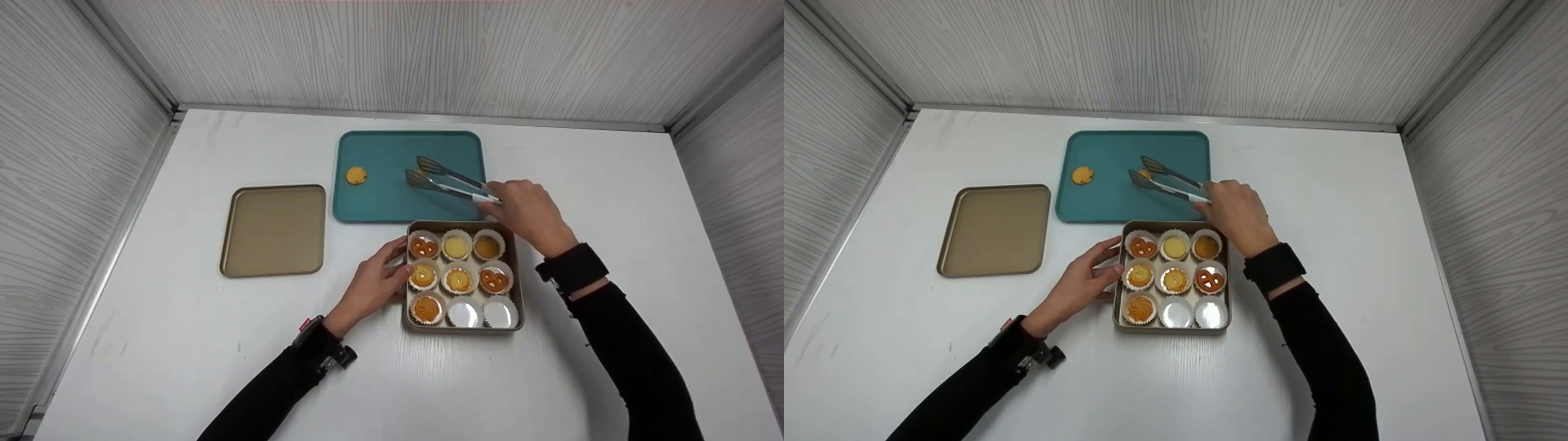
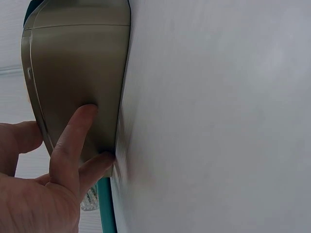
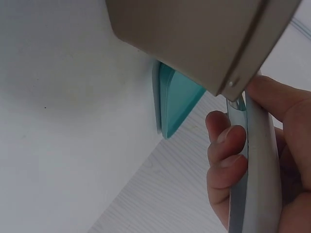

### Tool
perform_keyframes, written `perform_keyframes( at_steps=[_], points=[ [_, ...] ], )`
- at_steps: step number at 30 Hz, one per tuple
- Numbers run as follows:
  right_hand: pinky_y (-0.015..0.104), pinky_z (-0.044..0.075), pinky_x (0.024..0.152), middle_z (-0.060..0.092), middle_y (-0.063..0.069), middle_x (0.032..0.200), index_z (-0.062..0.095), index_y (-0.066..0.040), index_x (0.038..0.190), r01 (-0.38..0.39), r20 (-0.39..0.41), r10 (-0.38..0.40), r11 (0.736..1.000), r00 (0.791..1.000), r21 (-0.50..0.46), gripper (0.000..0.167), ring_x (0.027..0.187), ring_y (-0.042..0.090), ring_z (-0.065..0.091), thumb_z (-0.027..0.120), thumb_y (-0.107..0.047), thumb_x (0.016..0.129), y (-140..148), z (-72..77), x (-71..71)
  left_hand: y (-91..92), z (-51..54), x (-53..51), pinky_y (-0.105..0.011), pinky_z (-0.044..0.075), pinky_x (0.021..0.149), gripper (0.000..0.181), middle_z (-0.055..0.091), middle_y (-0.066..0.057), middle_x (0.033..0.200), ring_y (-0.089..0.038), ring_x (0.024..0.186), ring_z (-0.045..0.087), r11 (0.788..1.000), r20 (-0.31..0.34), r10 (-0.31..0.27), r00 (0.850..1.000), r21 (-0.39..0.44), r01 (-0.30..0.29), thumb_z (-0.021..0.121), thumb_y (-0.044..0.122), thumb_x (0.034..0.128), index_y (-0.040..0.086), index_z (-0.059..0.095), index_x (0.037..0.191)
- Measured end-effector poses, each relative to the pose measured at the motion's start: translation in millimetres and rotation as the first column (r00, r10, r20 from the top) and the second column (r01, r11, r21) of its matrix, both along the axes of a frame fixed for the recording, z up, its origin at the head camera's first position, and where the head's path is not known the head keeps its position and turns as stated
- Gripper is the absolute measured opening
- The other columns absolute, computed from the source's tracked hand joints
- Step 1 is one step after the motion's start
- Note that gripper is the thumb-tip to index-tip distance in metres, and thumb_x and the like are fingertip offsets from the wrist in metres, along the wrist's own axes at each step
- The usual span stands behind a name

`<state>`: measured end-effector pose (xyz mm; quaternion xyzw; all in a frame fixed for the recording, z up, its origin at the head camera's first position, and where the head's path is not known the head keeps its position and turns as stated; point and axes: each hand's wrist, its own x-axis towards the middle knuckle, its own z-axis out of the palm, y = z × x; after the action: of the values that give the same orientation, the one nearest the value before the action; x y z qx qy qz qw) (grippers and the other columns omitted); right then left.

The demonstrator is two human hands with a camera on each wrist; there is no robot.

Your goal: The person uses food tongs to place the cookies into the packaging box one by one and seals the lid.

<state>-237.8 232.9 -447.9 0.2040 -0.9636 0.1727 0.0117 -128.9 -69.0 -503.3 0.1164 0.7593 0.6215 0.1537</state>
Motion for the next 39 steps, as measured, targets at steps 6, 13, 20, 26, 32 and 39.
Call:
perform_keyframes(
  at_steps=[6,13,20,26,32,39],
  points=[
    [0.037,0.043,0.056,0.065,0.010,0.075,0.070,-0.003,0.097,-0.019,-0.043,0.019,1.000,0.999,0.007,0.021,0.064,0.023,0.053,0.075,-0.023,0.098,5,2.3,4.0,0.3,0.0,0.0,-0.043,0.055,0.101,0.060,0.044,-0.024,0.157,-0.039,0.134,0.055,1.000,0.000,-0.001,1.000,-0.006,0.001,0.062,0.018,0.1058,0.005,0.037,0.159],
    [0.041,0.049,0.058,0.066,0.011,0.077,0.070,-0.003,0.098,-0.014,-0.011,0.014,1.000,1.000,0.016,0.025,0.067,0.024,0.058,0.077,-0.027,0.096,7,2.7,3.3,0.6,0.4,0.7,-0.042,0.055,0.102,0.061,0.044,-0.021,0.158,-0.038,0.134,0.056,1.000,0.020,0.003,1.000,-0.017,-0.003,0.062,0.018,0.1055,0.007,0.037,0.160],
    [0.047,0.053,0.062,0.069,0.015,0.083,0.071,-0.002,0.105,0.016,0.008,-0.017,0.998,1.000,0.055,0.029,0.072,0.029,0.063,0.076,-0.029,0.096,9,0.9,-0.1,1.1,0.5,0.4,-0.042,0.054,0.102,0.061,0.044,-0.022,0.157,-0.038,0.134,0.056,1.000,0.015,0.004,1.000,-0.009,-0.004,0.062,0.019,0.1055,0.007,0.038,0.160],
    [0.049,0.055,0.061,0.073,0.018,0.089,0.072,-0.001,0.111,0.035,-0.016,-0.034,0.998,0.999,0.057,0.031,0.071,0.030,0.065,0.077,-0.027,0.096,10,-2.1,5.4,0.3,0.0,0.2,-0.043,0.055,0.102,0.060,0.045,-0.023,0.157,-0.041,0.132,0.057,1.000,-0.007,0.004,1.000,-0.012,-0.004,0.062,0.018,0.1057,0.005,0.038,0.159],
    [0.046,0.053,0.055,0.069,0.018,0.080,0.072,0.001,0.110,0.039,-0.064,-0.037,0.999,0.997,0.036,0.030,0.063,0.029,0.059,0.077,-0.025,0.096,13,-6.6,14.6,-0.1,-1.5,0.2,-0.043,0.056,0.099,0.061,0.045,-0.023,0.157,-0.040,0.131,0.058,1.000,-0.005,0.004,1.000,-0.007,-0.004,0.062,0.017,0.1054,0.005,0.037,0.160],
    [0.043,0.048,0.051,0.065,0.015,0.074,0.071,-0.001,0.108,0.042,-0.098,-0.041,0.999,0.994,0.001,0.026,0.060,0.027,0.056,0.076,-0.024,0.097,19,-9.4,21.9,0.1,-0.3,0.0,-0.040,0.062,0.087,0.062,0.043,-0.021,0.158,-0.037,0.135,0.055,1.000,0.049,-0.006,0.999,0.020,0.005,0.061,0.020,0.1062,0.008,0.035,0.161]
  ],
)
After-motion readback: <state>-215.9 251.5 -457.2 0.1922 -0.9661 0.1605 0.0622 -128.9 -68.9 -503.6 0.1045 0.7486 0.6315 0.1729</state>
